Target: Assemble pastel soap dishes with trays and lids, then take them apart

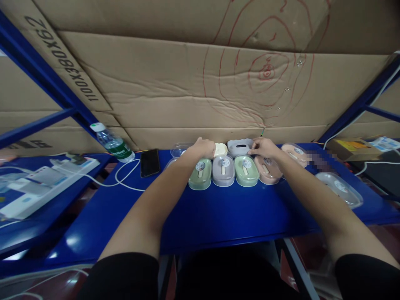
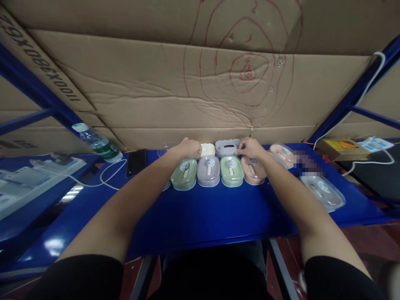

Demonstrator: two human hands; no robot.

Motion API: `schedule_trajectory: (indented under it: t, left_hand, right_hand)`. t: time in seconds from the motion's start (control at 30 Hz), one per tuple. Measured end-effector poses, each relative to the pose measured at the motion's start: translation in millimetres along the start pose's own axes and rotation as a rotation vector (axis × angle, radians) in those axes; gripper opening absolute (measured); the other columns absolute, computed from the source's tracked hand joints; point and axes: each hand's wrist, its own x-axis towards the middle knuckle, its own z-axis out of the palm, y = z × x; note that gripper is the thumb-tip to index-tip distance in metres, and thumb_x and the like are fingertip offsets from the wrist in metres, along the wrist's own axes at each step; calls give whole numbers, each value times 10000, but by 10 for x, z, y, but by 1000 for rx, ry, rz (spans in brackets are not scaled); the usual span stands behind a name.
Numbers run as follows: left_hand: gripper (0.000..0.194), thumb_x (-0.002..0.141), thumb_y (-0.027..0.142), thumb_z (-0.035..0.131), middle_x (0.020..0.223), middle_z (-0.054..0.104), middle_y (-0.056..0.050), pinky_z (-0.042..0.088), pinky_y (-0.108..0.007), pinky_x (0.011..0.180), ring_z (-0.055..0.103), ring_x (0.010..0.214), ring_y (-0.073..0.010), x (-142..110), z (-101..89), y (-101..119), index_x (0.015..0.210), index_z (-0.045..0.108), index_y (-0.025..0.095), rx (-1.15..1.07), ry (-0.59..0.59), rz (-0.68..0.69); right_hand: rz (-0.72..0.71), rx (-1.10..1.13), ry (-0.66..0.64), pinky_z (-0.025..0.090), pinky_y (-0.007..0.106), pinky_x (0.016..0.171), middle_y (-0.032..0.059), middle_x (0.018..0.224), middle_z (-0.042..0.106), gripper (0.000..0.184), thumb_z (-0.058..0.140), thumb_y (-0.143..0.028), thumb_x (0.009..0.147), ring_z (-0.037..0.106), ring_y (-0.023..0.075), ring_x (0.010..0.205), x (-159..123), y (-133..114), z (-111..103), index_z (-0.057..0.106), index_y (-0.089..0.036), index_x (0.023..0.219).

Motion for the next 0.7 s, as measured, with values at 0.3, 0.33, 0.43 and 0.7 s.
schedule_trajectory:
  t: [0.3,0.33,0.43,0.7]
  left_hand:
    - [210,806,250,778,1098,857,-166,529,-437,1013,774,1130,-350,-2,5,48,993,869,224,31,-7,-4]
    - [190,792,252,792,1069,862,-147,536,-416,991,780,1102,-337,-2,-4,32,965,868,232,18,-17,0]
    - [192,768,265,830,1076,867,-117,545,-392,954,788,1074,-322,-18,-44,-21,955,870,245,-31,-27,18]
    - [358,986,383,660,1388,787,-131,509,-485,1127,700,1320,-349,-359,-145,-78,1263,825,228,-268,341,75]
  right_hand:
    - [-2,51,31,548,474,1139,118,1183,818,217,950,-363,732,714,356,1324,-29,11,34,771,-240,724]
    - [-6,50,25,546,475,1144,113,1178,818,208,949,-351,727,713,353,1323,-26,4,36,773,-240,728]
    - [-23,50,4,561,464,1121,91,1156,824,197,952,-341,719,742,329,1225,-28,-22,9,801,-243,798]
    - [26,86,107,595,536,1088,132,1278,823,429,845,-504,859,769,357,1171,-386,-98,-331,827,-223,1183]
